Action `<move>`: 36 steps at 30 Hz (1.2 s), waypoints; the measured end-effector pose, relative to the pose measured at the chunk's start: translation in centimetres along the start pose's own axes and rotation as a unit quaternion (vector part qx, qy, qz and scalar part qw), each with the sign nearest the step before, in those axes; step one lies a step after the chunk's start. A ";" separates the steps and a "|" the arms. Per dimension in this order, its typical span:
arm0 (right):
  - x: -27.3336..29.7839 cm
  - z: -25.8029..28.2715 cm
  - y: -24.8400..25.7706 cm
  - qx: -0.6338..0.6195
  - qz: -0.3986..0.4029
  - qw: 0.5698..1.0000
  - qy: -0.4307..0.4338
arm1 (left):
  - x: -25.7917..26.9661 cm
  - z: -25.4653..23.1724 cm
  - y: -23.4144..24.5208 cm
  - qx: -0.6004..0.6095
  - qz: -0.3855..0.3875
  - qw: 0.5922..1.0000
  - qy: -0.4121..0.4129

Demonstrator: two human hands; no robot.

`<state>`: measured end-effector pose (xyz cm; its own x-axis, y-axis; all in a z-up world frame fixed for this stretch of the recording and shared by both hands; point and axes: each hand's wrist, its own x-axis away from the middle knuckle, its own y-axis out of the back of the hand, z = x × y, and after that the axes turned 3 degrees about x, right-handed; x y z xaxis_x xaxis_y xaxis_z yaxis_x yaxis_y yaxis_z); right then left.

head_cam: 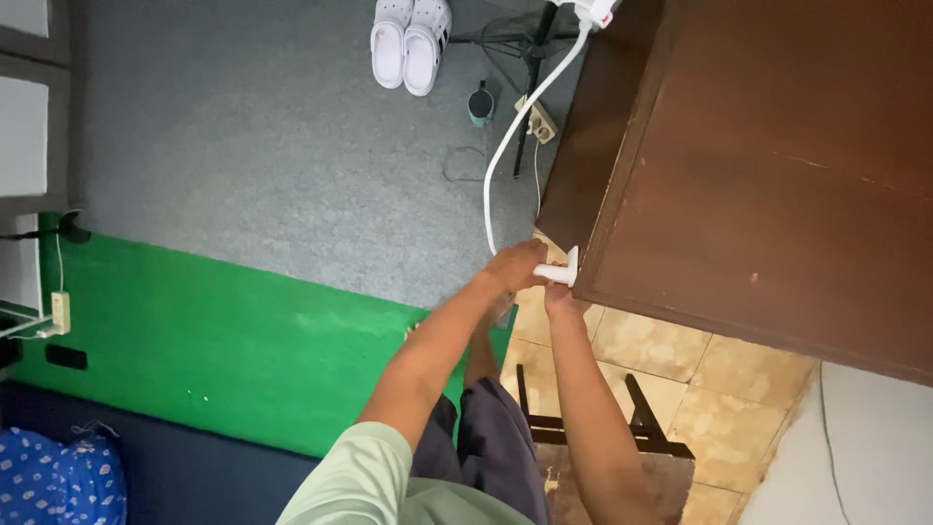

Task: Tidy up camera accessories in a bedroom.

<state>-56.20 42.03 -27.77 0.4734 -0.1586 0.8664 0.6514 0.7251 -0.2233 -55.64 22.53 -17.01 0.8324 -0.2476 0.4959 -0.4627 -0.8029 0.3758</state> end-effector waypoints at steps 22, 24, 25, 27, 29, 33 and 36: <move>3.8 -5.6 11.9 0.013 0.101 0.991 -0.083 | 11.6 3.7 -11.0 -0.092 0.016 0.995 0.036; 4.4 -8.3 14.3 0.006 0.111 0.988 -0.104 | 14.1 6.2 -14.3 -0.145 -0.006 0.989 0.004; 4.1 -9.8 15.7 0.002 0.111 0.991 -0.080 | 15.6 7.1 -15.5 -0.168 -0.144 0.973 -0.064; 5.1 -12.4 17.7 0.001 0.118 0.991 -0.060 | 20.2 6.8 -15.8 -0.192 -0.283 0.931 -0.128; 7.0 -14.1 17.9 0.059 0.086 0.991 -0.080 | 25.7 4.8 -13.7 0.063 -0.297 0.942 -0.143; 10.0 -17.0 19.3 0.085 0.106 0.987 -0.087 | 34.5 6.7 -15.5 -0.108 -0.109 0.984 0.090; 12.6 -19.6 20.0 0.102 0.137 0.974 -0.147 | 41.7 6.9 -16.2 -0.238 -0.128 0.959 0.091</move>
<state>-25.57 41.36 -30.10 0.4037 0.2363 0.8839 0.3793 0.8359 -0.3967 -11.33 21.48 -7.85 0.8905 0.0577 0.4512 -0.3727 -0.4762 0.7964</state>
